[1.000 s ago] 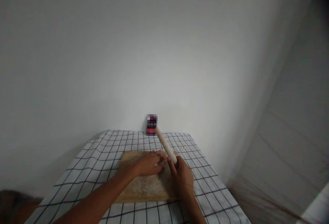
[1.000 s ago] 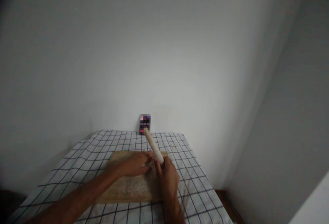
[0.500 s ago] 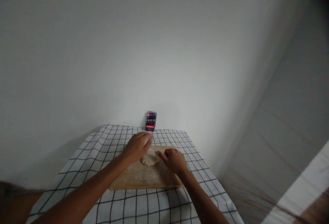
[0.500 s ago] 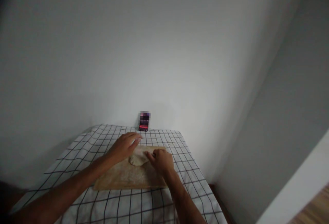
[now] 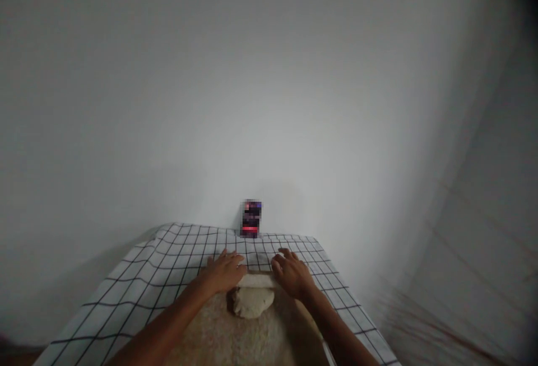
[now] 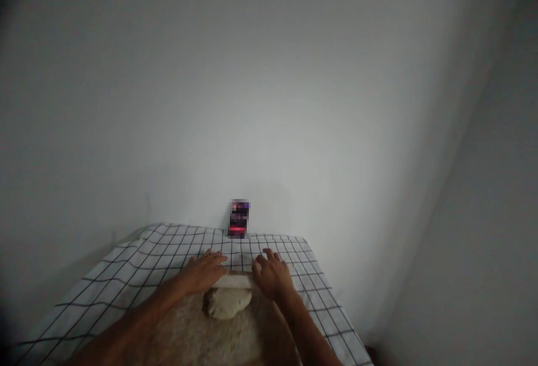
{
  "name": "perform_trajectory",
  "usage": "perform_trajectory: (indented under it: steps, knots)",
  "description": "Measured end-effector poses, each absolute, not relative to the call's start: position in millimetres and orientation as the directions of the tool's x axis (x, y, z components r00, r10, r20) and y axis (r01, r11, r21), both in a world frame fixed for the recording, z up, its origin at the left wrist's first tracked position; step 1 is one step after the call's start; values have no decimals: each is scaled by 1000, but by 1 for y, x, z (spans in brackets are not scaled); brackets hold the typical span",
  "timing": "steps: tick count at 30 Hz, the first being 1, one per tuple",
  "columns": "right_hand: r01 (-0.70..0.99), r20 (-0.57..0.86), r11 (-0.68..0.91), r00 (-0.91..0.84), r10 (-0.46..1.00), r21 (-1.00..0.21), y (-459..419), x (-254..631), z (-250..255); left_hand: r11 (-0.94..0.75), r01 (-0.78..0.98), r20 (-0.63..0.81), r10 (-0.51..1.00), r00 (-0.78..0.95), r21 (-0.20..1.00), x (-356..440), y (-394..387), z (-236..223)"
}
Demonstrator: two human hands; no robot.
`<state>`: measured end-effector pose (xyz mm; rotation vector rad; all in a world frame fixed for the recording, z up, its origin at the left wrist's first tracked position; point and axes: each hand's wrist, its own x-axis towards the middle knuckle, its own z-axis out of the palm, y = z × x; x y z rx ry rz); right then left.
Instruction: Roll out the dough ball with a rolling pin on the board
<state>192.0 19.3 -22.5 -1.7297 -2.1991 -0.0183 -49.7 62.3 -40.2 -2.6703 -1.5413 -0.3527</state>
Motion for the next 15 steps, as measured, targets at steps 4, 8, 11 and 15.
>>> perform_trajectory:
  steps: [4,8,11,15]
  knots:
    - [923,197,293,-248,949,-250,26,195,-23,-379,918,220,911,348,117,-44,54,-49]
    - [926,220,294,-244,945,-236,12,192,-15,-380,917,366,876,313,126,-39,31,-43]
    - [936,232,274,-223,947,-220,-10,190,-13,-414,902,428,842,328,123,-37,9,-35]
    - [933,283,264,-192,940,-244,-46,192,-23,-475,867,425,824,376,154,-36,-19,-33]
